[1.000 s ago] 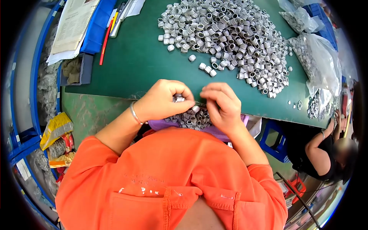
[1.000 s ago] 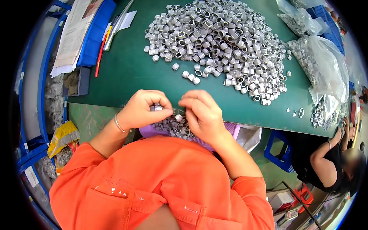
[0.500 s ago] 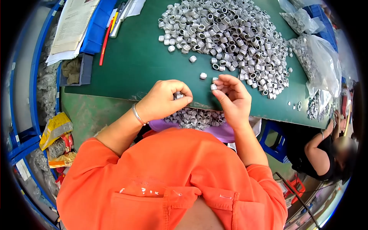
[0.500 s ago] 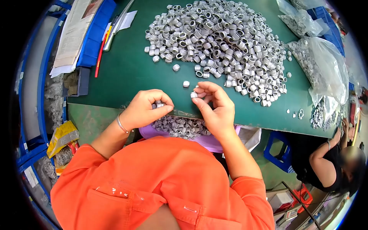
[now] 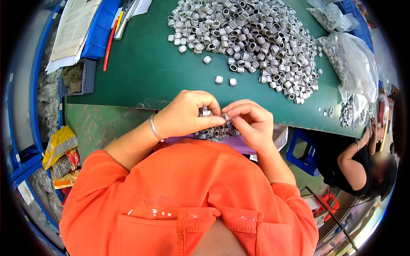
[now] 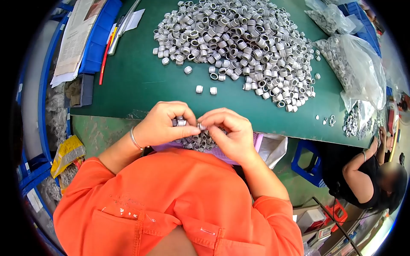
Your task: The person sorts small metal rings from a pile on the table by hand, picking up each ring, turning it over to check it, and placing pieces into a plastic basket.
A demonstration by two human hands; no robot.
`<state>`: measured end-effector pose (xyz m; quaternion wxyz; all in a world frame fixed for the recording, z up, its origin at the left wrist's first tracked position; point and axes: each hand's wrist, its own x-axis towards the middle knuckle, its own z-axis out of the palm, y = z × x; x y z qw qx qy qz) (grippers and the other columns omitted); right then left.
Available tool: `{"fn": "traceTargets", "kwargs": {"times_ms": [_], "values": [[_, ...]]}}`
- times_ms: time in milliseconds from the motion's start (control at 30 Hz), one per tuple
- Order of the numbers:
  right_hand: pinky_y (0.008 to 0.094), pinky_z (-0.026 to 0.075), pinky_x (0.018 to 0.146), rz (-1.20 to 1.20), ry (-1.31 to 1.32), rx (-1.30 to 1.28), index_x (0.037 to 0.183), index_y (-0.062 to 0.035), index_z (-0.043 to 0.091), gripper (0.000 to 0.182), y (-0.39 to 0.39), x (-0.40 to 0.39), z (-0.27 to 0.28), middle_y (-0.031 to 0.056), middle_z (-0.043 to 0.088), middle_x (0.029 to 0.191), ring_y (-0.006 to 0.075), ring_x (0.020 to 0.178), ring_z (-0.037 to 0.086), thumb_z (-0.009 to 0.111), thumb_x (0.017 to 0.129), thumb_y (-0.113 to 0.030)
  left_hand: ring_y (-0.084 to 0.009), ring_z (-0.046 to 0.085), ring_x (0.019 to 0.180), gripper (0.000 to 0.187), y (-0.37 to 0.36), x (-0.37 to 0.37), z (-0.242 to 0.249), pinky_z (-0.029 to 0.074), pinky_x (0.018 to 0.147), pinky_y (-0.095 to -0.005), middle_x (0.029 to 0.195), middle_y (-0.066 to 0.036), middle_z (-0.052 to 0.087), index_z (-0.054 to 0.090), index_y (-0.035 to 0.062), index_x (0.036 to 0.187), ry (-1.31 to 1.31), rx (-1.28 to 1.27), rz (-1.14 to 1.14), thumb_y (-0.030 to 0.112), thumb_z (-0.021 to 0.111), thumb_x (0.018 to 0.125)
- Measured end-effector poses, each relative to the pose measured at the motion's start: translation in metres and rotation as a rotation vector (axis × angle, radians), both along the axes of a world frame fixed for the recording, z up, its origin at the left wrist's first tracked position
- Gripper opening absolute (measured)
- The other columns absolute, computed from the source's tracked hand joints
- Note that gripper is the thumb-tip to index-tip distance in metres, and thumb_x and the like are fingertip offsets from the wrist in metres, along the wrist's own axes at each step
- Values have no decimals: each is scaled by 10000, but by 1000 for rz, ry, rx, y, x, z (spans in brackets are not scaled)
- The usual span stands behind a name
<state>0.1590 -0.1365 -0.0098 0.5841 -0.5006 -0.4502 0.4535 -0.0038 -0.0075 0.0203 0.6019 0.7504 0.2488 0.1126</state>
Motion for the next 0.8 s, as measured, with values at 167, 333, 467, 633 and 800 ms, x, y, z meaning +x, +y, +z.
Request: {"fn": "traceTargets", "kwargs": {"times_ms": [167, 333, 467, 633, 800], "values": [[341, 475, 694, -324, -769, 92, 918, -8, 623, 183, 28, 0, -1, 137, 575, 883, 296, 794, 580, 619, 745, 51, -152, 615, 699, 132, 7, -5, -2, 482, 638, -277, 757, -58, 645, 652, 27, 767, 109, 132, -177, 117, 739, 725], [334, 492, 699, -295, -654, 8, 876, -8, 631, 135, 40, 11, -4, 124, 600, 855, 279, 779, 600, 649, 748, 31, -146, 609, 688, 108, 7, -5, 0, 482, 634, -257, 757, -59, 642, 644, 23, 769, 103, 110, -65, 95, 720, 744], [332, 492, 715, -281, -608, -64, 896, -2, 631, 153, 34, 14, -4, 124, 603, 872, 285, 805, 603, 654, 747, 26, -140, 602, 676, 135, 4, -3, -6, 476, 621, -256, 764, -62, 639, 642, 20, 827, 83, 70, -20, 93, 721, 746], [370, 462, 675, -172, -858, 156, 909, -12, 607, 159, 33, 8, -11, 114, 584, 897, 306, 782, 553, 646, 755, -2, -218, 585, 656, 229, -4, 18, -27, 470, 594, -313, 781, -99, 591, 621, 29, 912, 10, 419, 55, 99, 730, 723], [361, 467, 666, -229, -894, 139, 894, -7, 601, 123, 27, 2, -10, 120, 589, 863, 314, 754, 561, 620, 776, 22, -272, 565, 657, 178, -6, 22, -33, 468, 583, -345, 755, -101, 568, 613, 45, 853, -34, 569, 47, 92, 724, 721]]}}
